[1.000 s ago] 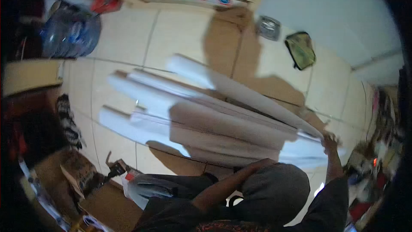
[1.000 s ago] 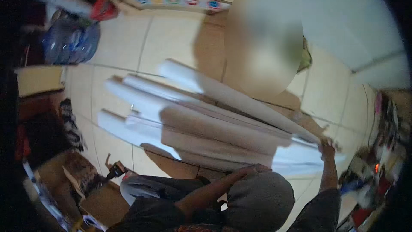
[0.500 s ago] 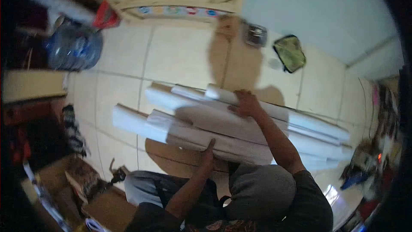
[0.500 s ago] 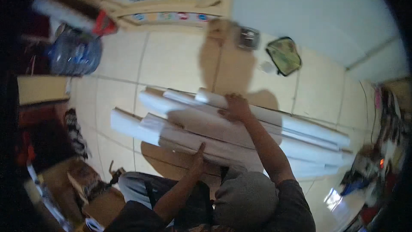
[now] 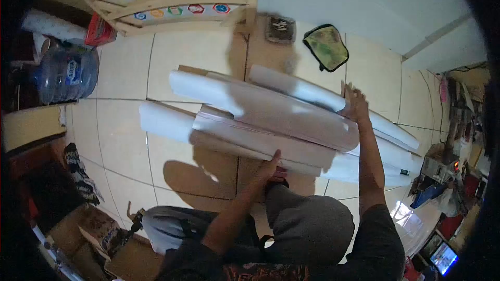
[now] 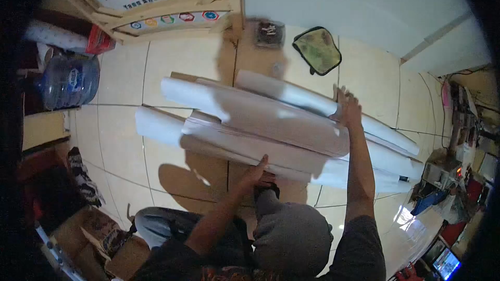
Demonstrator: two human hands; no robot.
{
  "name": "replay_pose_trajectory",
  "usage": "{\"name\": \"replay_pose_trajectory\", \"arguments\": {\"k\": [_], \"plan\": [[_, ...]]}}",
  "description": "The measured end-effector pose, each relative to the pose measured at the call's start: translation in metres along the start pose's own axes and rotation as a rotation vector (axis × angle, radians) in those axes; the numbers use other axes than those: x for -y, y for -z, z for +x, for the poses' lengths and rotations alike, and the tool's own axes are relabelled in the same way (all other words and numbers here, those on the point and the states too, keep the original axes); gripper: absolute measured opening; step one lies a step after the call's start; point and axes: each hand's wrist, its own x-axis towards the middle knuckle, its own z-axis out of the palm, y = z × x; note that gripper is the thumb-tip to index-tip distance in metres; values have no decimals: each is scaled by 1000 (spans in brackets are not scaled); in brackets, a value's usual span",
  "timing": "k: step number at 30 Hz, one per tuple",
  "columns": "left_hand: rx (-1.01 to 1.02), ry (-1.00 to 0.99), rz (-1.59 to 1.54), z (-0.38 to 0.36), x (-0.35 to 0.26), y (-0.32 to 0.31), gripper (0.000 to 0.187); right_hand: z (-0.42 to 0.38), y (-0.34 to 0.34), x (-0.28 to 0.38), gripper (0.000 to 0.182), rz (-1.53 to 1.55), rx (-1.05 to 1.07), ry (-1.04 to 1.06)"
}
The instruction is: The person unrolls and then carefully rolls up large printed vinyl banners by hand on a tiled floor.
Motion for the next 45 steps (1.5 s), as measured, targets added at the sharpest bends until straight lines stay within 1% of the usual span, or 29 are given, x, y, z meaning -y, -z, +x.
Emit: {"name": "replay_pose_trajectory", "arguments": {"k": [1,3,4,6,7,9,10,12,15,18,21,23,24,26,28,29,30,31,32,33,34,36,37,38,40,41,42,43,45], "plan": [[-3,24,159,4,9,21,71,0,-7,5,83,7,8,18],[-27,40,313,5,22,62,67,-1,-20,21,67,252,-266,29],[-10,-2,398,4,32,82,63,-16,-31,43,54,471,-415,175],[-1,-41,480,11,56,118,59,-52,-37,97,57,467,-390,335],[120,-56,993,18,69,134,59,-74,-28,120,60,345,-417,396],[243,-75,1507,9,68,135,59,-91,-17,139,64,155,-465,485],[193,-95,1541,-18,54,121,57,-93,-16,141,66,92,-484,515],[136,-115,1585,-70,8,93,55,-65,-35,116,80,161,-205,569],[67,-281,1530,-102,-48,85,53,-31,11,100,68,250,135,585],[34,-341,1192,-130,-103,85,49,12,36,88,61,355,228,410],[-101,-513,1285,-99,-124,132,48,28,35,85,76,561,226,226],[-229,-448,1677,-94,-135,156,54,-4,40,107,92,37,29,466],[-224,-457,1682,-89,-135,165,54,-20,39,117,106,-109,96,422],[-139,-266,2229,-75,-122,186,55,-27,0,118,111,-158,-3,471],[-31,-145,2141,-43,-89,231,54,-35,-34,125,106,-92,-101,406],[-13,-166,2154,-87,-98,178,55,-41,-38,127,102,-10,-147,385],[119,-205,2113,-69,-98,192,49,-46,-28,126,93,171,-44,392],[291,-259,2035,-40,-94,222,43,-48,-23,123,88,130,-39,458],[437,-301,1975,-19,-94,236,38,-45,-18,122,79,31,-73,487],[561,-320,1921,0,-90,250,32,-31,-44,116,60,-12,-257,503],[542,-245,1955,0,-88,250,34,-33,-31,112,48,77,-470,537],[421,-160,2025,-4,-85,228,37,-45,27,115,41,190,-545,463],[367,-137,2031,-8,-81,222,38,-56,64,113,42,410,-438,452],[316,-127,2017,-14,-76,216,40,-60,81,110,43,86,-1024,546],[229,-142,1941,-24,-72,201,43,-119,197,103,44,-11,-1155,476],[201,-168,1867,-31,-71,189,44,-162,264,88,43,61,-1086,503],[177,-198,1737,-34,-68,172,46,-199,322,86,40,55,-1029,376],[169,-235,1579,-41,-66,148,47,-243,368,75,40,94,-1174,388],[219,-287,1250,-52,-56,89,51,-313,445,45,33,137,-1418,156]]}}
